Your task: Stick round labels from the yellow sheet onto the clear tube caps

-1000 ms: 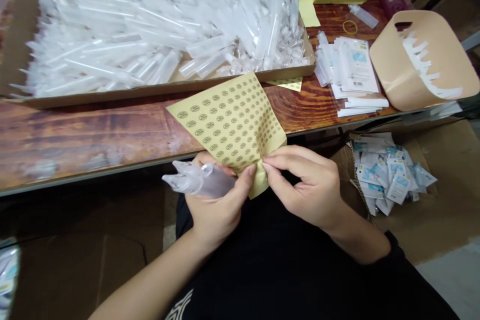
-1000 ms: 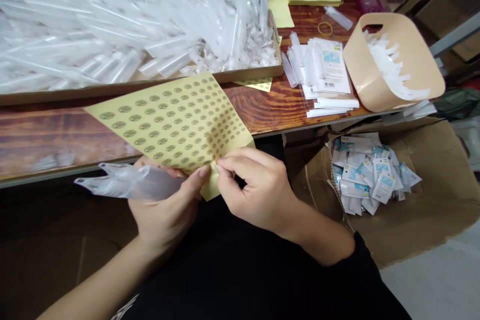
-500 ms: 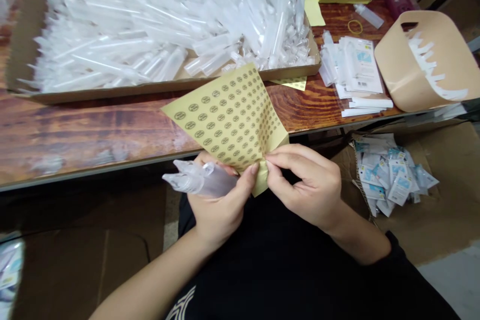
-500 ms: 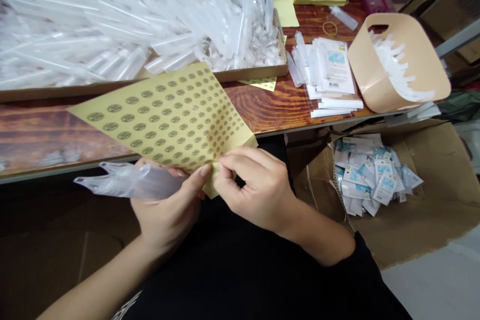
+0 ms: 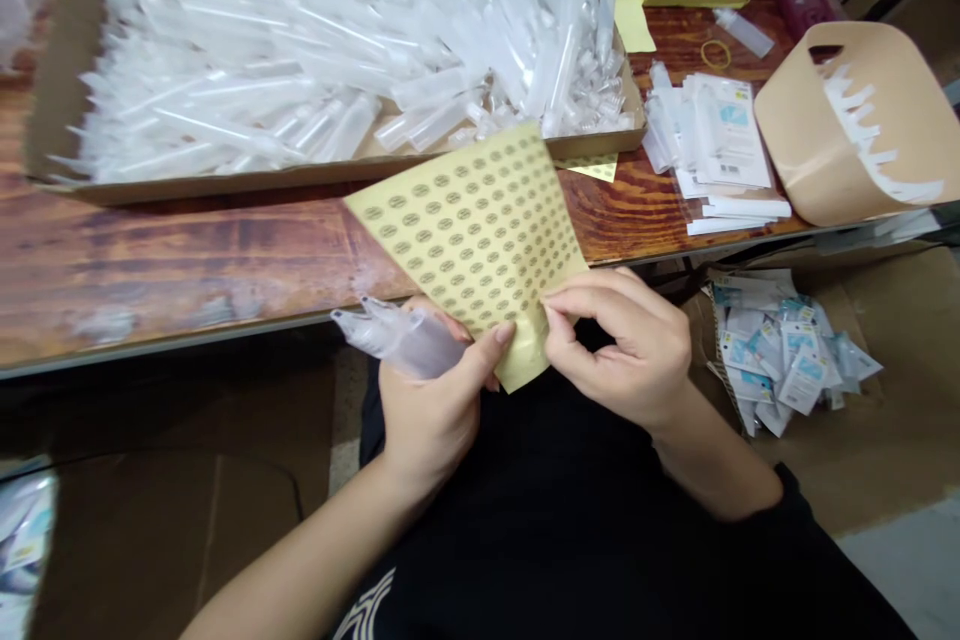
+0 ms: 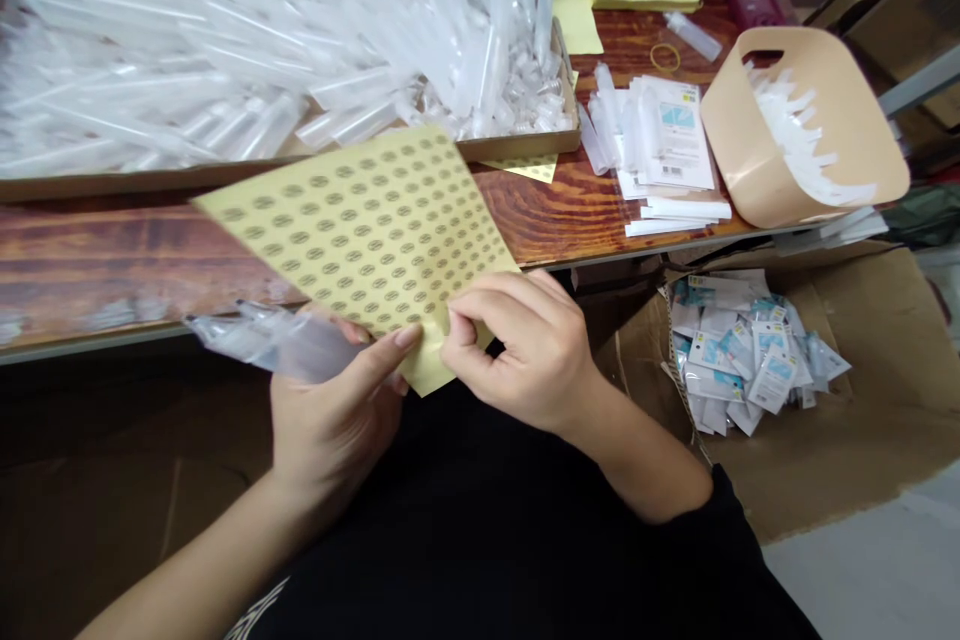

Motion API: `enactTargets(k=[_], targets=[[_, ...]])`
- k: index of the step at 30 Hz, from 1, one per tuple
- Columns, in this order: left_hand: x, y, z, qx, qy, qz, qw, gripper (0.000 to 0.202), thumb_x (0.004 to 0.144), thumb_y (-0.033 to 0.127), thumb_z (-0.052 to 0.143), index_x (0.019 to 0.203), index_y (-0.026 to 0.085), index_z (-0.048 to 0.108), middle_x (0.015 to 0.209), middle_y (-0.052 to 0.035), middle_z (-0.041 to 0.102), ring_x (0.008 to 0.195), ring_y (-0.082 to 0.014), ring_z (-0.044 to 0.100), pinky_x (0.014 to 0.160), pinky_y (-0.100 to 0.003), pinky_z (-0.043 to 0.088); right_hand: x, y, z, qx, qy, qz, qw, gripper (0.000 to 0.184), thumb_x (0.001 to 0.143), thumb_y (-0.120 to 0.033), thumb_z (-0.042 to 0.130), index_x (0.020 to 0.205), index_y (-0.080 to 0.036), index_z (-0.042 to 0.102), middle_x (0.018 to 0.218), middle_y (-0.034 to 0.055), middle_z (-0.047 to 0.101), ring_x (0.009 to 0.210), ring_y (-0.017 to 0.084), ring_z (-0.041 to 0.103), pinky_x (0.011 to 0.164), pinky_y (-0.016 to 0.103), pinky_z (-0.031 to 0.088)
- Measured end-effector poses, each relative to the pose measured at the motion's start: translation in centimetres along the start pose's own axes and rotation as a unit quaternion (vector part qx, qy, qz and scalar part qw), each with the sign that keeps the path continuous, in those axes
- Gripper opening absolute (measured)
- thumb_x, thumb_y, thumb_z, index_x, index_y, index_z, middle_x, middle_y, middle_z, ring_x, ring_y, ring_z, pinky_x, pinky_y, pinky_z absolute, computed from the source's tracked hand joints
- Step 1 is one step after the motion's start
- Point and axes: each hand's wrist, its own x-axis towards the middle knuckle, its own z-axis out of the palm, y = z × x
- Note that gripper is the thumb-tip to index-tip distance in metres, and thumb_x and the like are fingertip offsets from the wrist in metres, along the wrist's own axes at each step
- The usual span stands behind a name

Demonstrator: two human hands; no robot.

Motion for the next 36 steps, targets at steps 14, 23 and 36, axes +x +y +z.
enactTargets(k=[14,23,36], targets=[[3.7,3.8,-0.4,0.201,-0.045,0.079,0.975,0.041,0.072,0.032,0.093,0.058,0.022,0.056,0.055,0.0023,0.054,0.052,-0.0107,0.045,0.047,-0.027,0.04,2.0,2.9,0.7,-0.088,0.028,-0.218,0.972,0.019,0.09,-0.006,0.065,0.103,-0.018,0.07,0.107,0.0114,0.081,0.103,0.022,0.078,0.083,0.035,0.065],[9.2,4.3,1.7,0.213,-0.037,0.039,0.975,0.028,0.068,0.031,0.091,0.079,0.017,0.07,0.065,0.0018,0.064,0.054,-0.0108,0.055,0.049,-0.023,0.047,3.0,5.8,2.7,-0.072,-0.015,-0.067,0.995,0.018,0.089,-0.008,0.055,0.084,-0.02,0.068,0.095,0.0069,0.08,0.088,0.018,0.078,0.08,0.029,0.063],[6.3,4.8,-0.4,-0.015,-0.014,0.065,0.998,0.046,0.062,0.058,0.094,0.07,0.018,0.072,0.061,0.0011,0.067,0.055,-0.0135,0.068,0.052,-0.023,0.059,4.1,5.4,2.4,0.053,0.042,-0.092,0.993,0.012,0.088,-0.009,0.065,0.089,-0.02,0.071,0.103,0.0093,0.078,0.096,0.02,0.076,0.088,0.036,0.063]])
